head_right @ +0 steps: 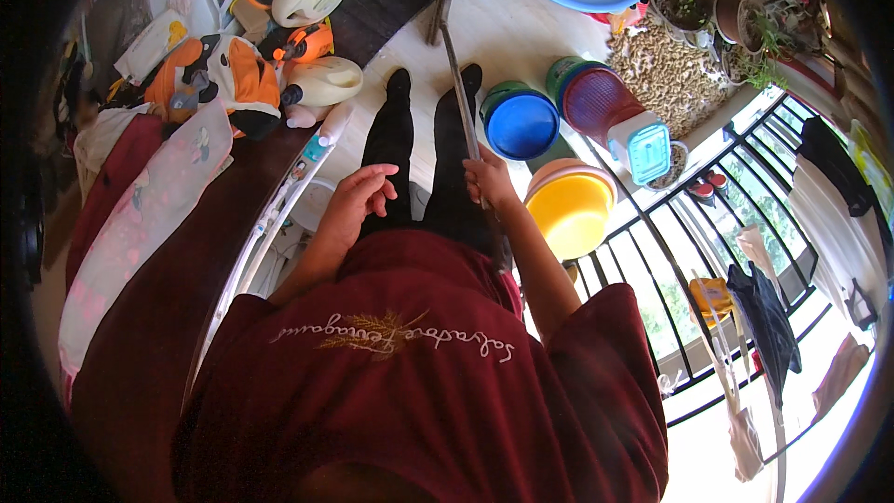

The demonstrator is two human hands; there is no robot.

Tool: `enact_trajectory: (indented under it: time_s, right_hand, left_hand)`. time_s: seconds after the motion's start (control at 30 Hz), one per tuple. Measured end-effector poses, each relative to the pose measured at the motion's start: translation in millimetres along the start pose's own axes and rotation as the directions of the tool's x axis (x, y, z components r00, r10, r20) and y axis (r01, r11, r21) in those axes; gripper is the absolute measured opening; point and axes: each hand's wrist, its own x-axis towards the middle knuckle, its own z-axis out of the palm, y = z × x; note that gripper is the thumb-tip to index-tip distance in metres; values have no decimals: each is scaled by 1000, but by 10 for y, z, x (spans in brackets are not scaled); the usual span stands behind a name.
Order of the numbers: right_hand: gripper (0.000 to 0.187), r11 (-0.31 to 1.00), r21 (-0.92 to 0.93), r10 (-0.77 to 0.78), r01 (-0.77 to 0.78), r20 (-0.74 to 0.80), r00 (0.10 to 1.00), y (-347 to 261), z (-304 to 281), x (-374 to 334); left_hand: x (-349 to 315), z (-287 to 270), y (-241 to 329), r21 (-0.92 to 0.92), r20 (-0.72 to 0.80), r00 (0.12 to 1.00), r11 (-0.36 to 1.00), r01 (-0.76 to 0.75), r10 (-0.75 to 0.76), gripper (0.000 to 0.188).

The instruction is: The person sweeps the floor using a broom and a dustpan, moving across the living area and into a smaller room to gather debris.

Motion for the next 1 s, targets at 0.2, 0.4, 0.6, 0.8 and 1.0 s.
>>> enact_trajectory:
  time_s: [0.2, 0.4, 0.6, 0.8, 1.0]
  right_hand:
    - [24, 993, -16, -119, 121, 86, 989, -297, -1, 362]
    - [51, 966, -184, -189, 181, -27, 982, -323, 54, -62]
    - [27, 893, -445, -210, 70, -274, 939, -639, -78, 87]
    - [20, 821, -569, -164, 50, -151, 975, -1260, 426, 638]
    - [12, 859, -508, -161, 58, -160, 974, -903, 321, 300]
  left_hand:
    - [36, 63, -162, -7, -47, 999, 1000, 16, -17, 25]
    - [35, 99, -129, -9, -57, 998, 1000, -16, 15, 25]
    - [35, -1, -146, -65, -46, 998, 997, -45, 42, 25]
    - [7, -207, -318, -108, -49, 998, 993, -41, 36, 27]
    - [-82, -457, -243, -151, -107, 992, 985, -87, 71, 27]
